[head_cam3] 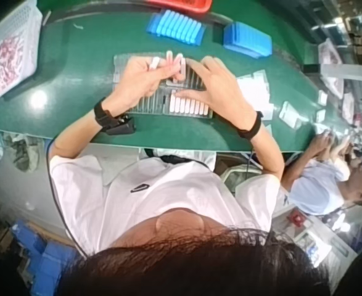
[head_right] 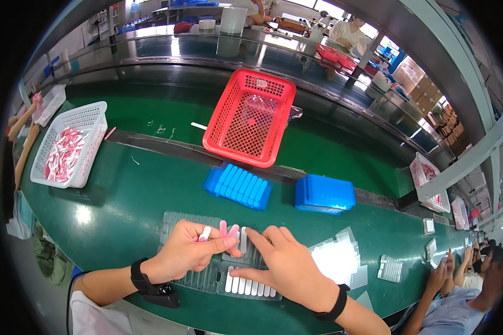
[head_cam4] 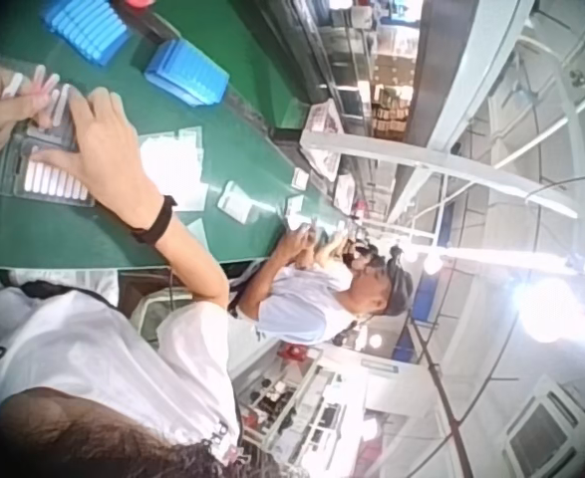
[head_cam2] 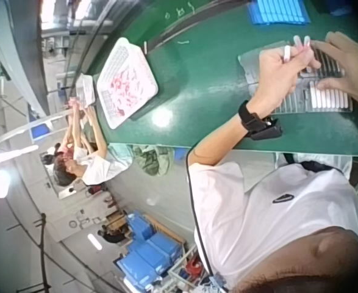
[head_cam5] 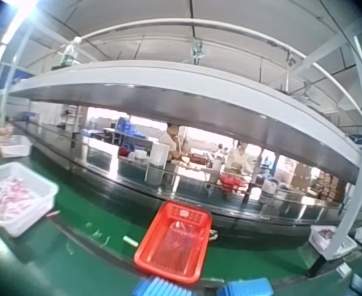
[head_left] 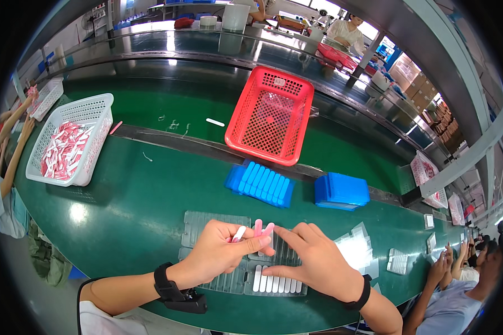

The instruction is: The person is seen assembling small pink and blue components into clear plastic trays at a factory workbench.

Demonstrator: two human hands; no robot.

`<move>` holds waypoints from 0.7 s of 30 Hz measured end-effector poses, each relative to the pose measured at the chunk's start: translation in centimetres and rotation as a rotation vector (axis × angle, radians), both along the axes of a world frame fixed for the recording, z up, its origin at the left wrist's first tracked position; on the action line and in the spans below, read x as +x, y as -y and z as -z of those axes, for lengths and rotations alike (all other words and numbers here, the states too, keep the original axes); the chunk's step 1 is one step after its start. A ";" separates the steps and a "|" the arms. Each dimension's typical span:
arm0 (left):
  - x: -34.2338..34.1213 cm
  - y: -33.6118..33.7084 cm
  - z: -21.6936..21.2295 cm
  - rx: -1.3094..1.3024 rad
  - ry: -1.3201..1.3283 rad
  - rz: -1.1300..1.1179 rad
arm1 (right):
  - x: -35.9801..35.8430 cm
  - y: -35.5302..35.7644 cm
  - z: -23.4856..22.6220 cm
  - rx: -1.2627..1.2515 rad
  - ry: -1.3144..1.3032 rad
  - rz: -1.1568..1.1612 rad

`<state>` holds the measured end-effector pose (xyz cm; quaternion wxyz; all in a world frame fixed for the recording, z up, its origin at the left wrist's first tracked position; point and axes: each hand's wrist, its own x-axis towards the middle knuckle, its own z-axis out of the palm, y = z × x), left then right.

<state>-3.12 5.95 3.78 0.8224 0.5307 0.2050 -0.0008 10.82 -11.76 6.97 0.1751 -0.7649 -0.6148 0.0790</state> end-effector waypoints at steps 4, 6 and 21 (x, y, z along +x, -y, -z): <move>0.1 -0.1 0.0 0.024 0.036 0.002 | 0.3 0.4 -0.4 0.015 -0.013 -0.040; 0.1 -0.2 -0.3 0.011 0.026 0.005 | 0.2 0.5 0.1 0.025 0.016 -0.083; 0.1 0.2 -0.3 -0.001 -0.002 0.036 | 0.4 1.2 -0.2 0.011 -0.259 -0.139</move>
